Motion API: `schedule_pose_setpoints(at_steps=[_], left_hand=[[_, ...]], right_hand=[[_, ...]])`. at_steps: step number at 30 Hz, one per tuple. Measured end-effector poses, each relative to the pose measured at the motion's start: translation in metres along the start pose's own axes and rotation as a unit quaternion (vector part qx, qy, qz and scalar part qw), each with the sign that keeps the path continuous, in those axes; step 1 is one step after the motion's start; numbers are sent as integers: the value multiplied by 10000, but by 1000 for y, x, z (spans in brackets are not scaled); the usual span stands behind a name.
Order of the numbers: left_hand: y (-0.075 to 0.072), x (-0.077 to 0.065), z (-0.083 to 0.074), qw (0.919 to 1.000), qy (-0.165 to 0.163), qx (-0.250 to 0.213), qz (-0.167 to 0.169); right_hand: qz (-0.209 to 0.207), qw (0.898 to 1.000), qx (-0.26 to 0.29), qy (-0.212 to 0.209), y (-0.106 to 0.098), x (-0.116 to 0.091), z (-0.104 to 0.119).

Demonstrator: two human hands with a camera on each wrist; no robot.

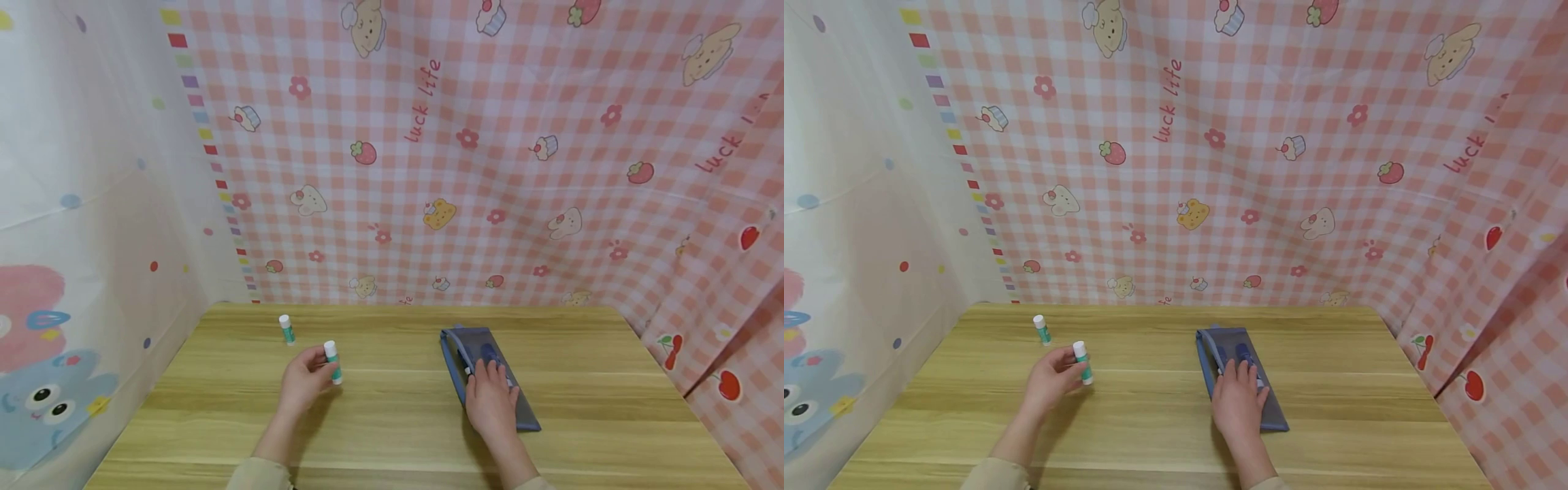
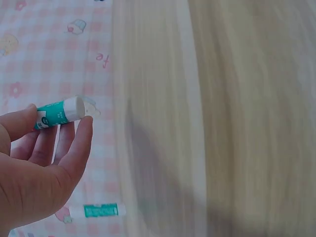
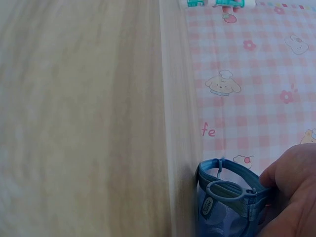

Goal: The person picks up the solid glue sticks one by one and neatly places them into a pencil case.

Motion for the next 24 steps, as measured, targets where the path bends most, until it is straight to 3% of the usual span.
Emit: schedule_pose_setpoints(at_steps=[16,24], left_hand=[[44,-4,0,9967,-40,-602,552],[74,-8,-3,9941,-77,-712,812]], right_hand=[[24,10000,8,35,0,1,0],[57,10000,29,29,1,2,0]])
Point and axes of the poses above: each hand's wrist, its own x-axis towards the middle knuckle, its own y-axis out of the palm, z = x × y, the point moved 4 cm from there along x, towards the middle knuckle, and after that the axes turned 8 degrees about -x, right-handed, at the moved point
